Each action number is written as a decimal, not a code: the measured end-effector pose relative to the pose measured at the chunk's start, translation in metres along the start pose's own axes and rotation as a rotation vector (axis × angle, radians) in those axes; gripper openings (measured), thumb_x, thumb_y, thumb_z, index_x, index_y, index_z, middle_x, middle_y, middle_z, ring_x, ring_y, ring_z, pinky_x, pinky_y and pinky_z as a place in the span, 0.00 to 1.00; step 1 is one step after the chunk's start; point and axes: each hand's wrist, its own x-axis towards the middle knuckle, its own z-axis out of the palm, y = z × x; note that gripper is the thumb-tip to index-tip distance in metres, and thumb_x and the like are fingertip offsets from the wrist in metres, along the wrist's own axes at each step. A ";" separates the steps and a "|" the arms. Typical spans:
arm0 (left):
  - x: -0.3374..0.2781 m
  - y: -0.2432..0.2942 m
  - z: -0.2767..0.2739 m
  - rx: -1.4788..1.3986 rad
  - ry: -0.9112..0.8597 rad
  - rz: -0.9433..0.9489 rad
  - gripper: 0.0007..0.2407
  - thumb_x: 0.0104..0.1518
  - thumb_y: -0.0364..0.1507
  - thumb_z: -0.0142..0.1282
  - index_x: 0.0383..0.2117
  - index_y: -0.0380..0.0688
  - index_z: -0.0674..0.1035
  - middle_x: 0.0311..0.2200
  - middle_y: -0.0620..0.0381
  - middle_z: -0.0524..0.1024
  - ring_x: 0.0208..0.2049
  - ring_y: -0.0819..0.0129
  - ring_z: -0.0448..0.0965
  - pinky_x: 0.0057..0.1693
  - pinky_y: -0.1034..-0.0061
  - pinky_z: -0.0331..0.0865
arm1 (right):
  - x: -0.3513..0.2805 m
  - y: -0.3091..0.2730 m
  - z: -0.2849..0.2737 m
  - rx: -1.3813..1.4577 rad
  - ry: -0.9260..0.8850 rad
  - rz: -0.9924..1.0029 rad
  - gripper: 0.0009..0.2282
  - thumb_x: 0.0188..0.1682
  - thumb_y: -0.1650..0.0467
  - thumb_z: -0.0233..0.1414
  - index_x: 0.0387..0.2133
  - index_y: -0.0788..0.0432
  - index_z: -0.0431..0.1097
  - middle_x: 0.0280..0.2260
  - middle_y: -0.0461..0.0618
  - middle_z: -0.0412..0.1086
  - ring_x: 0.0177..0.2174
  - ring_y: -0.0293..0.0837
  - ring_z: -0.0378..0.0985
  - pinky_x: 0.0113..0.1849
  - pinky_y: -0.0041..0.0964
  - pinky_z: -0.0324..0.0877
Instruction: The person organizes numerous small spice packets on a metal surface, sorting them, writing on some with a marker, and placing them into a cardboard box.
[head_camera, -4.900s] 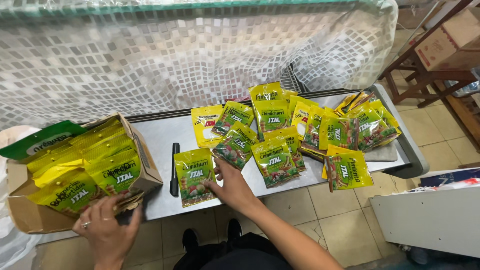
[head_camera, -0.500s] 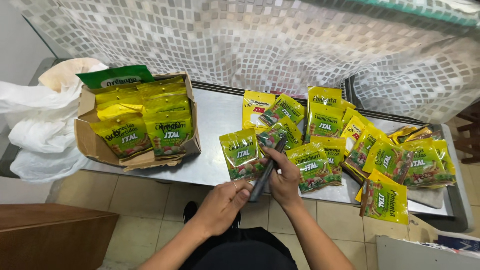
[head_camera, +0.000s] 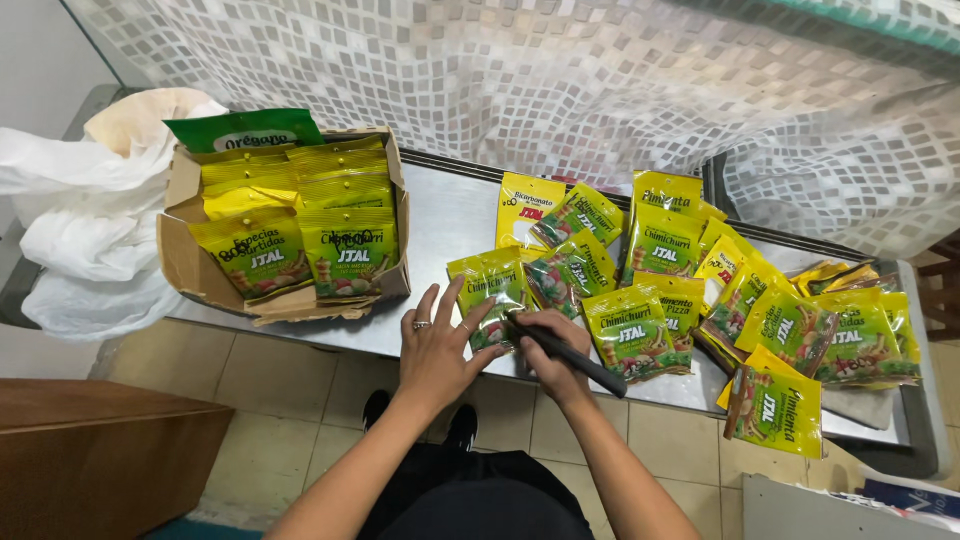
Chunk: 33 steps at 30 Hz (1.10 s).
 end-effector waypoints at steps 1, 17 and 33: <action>0.000 0.002 0.001 -0.003 -0.002 -0.001 0.29 0.55 0.56 0.55 0.65 0.71 0.68 0.71 0.53 0.53 0.70 0.43 0.50 0.63 0.51 0.50 | -0.002 -0.003 0.000 -0.002 -0.002 0.002 0.10 0.34 0.67 0.64 0.30 0.50 0.82 0.27 0.46 0.81 0.27 0.45 0.83 0.31 0.36 0.73; 0.003 -0.003 0.009 -0.009 -0.032 -0.046 0.33 0.52 0.55 0.59 0.66 0.69 0.66 0.72 0.53 0.50 0.70 0.44 0.48 0.64 0.50 0.49 | 0.000 -0.028 0.004 -0.085 -0.076 0.125 0.08 0.39 0.69 0.61 0.32 0.53 0.82 0.19 0.53 0.77 0.21 0.49 0.80 0.27 0.38 0.73; 0.005 -0.005 0.012 -0.028 -0.014 -0.043 0.34 0.51 0.57 0.58 0.67 0.68 0.65 0.71 0.52 0.52 0.70 0.45 0.48 0.63 0.49 0.48 | 0.000 -0.017 0.004 -0.119 0.013 0.180 0.07 0.39 0.69 0.60 0.30 0.52 0.81 0.18 0.53 0.76 0.22 0.46 0.79 0.28 0.38 0.73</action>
